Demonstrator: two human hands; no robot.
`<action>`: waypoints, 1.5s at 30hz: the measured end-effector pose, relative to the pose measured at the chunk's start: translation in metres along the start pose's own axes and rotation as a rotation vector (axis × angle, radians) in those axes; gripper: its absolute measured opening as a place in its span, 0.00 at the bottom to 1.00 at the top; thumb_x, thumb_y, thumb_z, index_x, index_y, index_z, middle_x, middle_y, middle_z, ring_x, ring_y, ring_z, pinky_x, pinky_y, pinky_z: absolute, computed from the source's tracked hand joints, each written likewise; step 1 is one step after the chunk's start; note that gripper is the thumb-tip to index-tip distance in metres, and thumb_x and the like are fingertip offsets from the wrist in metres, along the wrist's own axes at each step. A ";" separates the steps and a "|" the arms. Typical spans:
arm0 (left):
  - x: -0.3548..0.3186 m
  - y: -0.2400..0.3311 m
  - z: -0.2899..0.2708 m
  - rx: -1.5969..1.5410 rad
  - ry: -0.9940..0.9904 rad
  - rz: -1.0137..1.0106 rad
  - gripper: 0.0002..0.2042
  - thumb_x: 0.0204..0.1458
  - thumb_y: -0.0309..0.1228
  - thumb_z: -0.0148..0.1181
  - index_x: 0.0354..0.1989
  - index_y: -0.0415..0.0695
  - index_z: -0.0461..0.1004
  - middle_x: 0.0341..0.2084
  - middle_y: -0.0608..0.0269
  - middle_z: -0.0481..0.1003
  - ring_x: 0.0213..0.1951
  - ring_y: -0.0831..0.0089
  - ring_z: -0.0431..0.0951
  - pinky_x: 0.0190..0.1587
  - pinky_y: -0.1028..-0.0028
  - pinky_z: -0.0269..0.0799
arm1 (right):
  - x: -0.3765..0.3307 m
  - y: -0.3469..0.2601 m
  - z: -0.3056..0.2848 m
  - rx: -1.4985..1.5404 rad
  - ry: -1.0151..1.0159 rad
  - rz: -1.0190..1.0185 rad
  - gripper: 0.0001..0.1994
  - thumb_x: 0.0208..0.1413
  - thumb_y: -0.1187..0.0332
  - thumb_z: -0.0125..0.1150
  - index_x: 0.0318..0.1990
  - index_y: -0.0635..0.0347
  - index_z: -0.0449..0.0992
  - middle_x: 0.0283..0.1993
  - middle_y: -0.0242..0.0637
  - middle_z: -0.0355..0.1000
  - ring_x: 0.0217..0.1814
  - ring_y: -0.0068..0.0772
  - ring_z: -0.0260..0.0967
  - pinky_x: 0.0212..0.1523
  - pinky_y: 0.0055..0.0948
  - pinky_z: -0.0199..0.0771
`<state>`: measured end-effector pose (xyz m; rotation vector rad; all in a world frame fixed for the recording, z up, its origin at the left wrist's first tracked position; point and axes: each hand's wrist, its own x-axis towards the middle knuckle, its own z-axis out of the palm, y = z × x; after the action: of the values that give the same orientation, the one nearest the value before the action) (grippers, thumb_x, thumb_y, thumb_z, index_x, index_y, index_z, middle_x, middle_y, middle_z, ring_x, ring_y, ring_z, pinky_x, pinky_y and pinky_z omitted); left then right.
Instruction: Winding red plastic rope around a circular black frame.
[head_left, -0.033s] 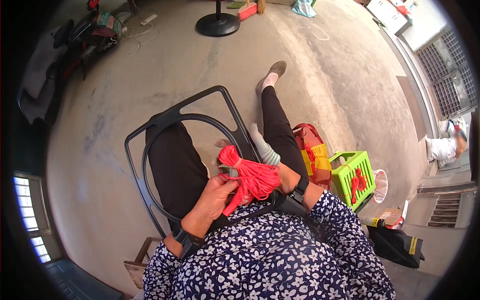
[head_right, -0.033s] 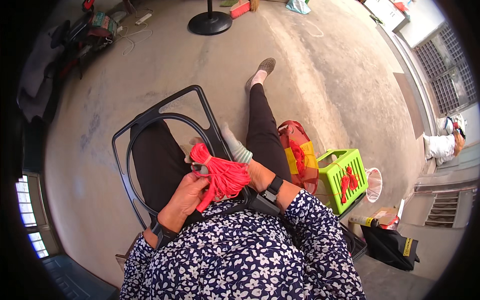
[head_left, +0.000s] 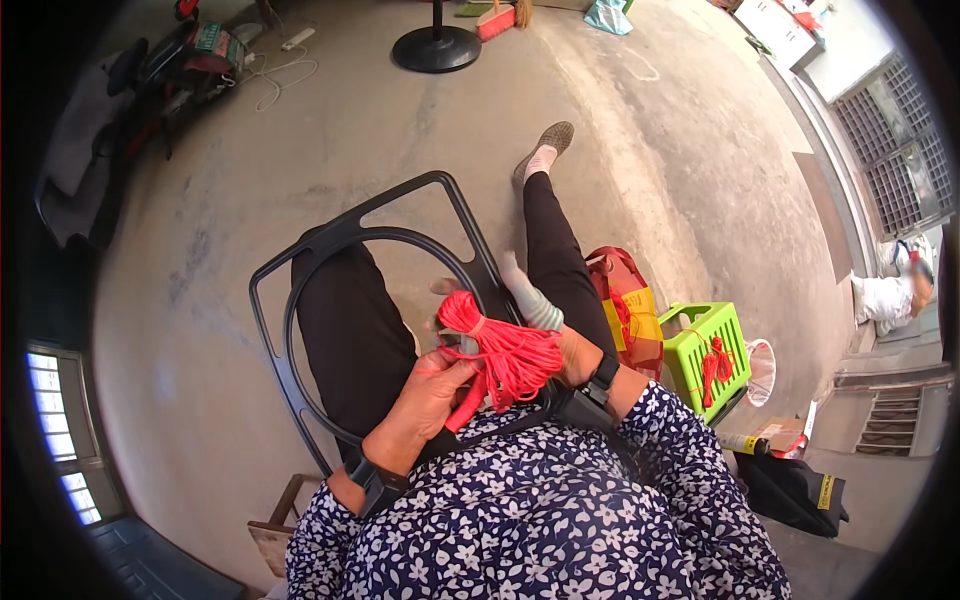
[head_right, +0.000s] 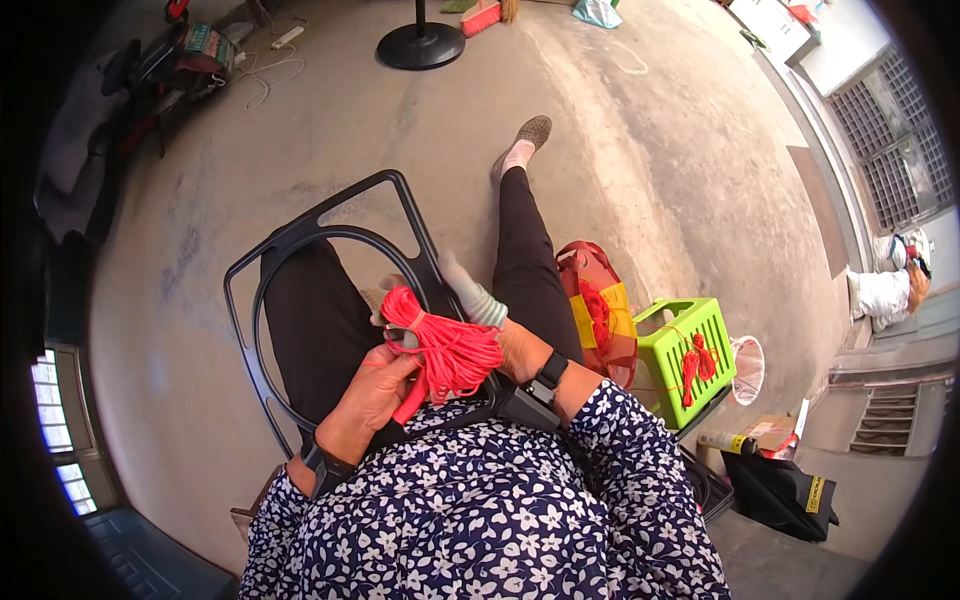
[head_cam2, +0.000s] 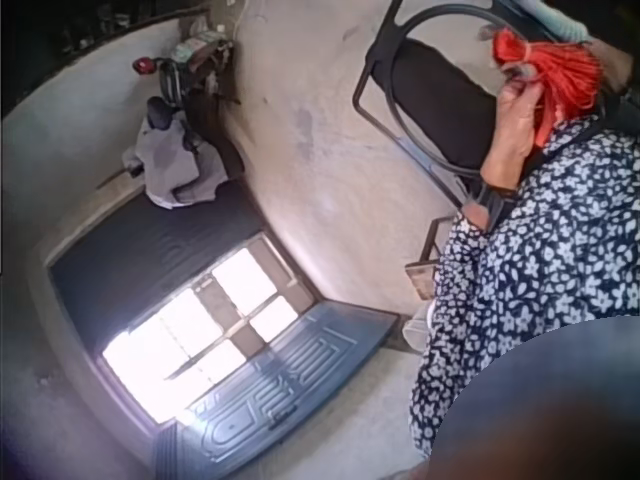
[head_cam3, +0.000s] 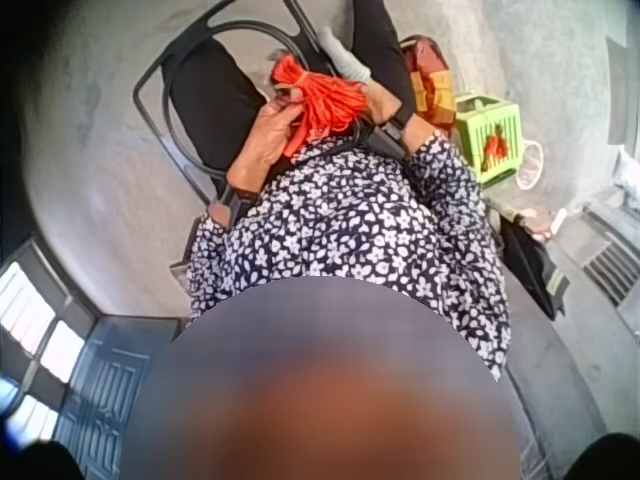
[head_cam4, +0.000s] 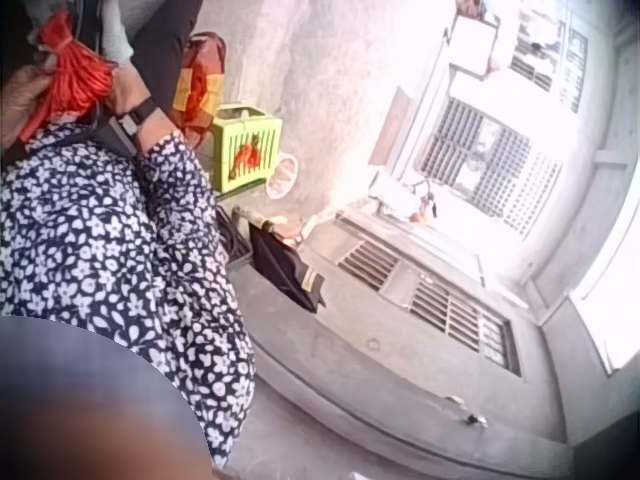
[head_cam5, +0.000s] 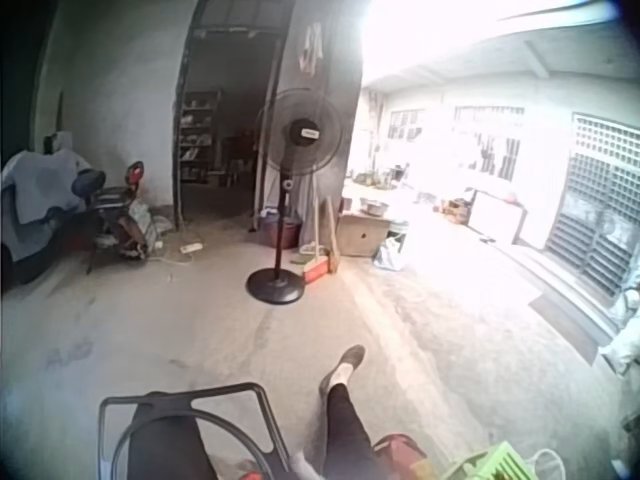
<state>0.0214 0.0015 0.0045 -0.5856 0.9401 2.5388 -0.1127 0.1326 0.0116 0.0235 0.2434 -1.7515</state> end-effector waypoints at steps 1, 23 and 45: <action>0.001 -0.004 0.000 0.000 0.046 0.066 0.09 0.58 0.26 0.53 0.45 0.39 0.72 0.38 0.61 0.76 0.37 0.73 0.77 0.41 0.74 0.75 | -0.002 -0.001 -0.002 0.001 -0.001 0.006 0.29 0.56 0.51 0.57 0.56 0.68 0.66 0.47 0.48 0.72 0.49 0.41 0.71 0.52 0.37 0.72; 0.002 0.001 -0.010 0.106 0.047 0.120 0.07 0.60 0.27 0.49 0.36 0.37 0.71 0.29 0.59 0.75 0.32 0.73 0.78 0.37 0.74 0.77 | -0.060 0.029 -0.015 -0.332 0.353 -0.018 0.26 0.53 0.60 0.63 0.56 0.65 0.65 0.50 0.41 0.71 0.49 0.30 0.72 0.54 0.30 0.71; -0.004 0.004 -0.004 0.247 0.028 0.035 0.12 0.61 0.34 0.49 0.34 0.37 0.71 0.24 0.58 0.76 0.23 0.75 0.77 0.26 0.79 0.75 | -0.068 0.017 -0.003 -1.421 0.552 0.219 0.23 0.45 0.57 0.67 0.45 0.64 0.73 0.34 0.37 0.74 0.37 0.26 0.70 0.41 0.25 0.70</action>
<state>0.0236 -0.0046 0.0059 -0.5351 1.2598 2.3992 -0.0832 0.1961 0.0164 -0.4771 1.7461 -1.0020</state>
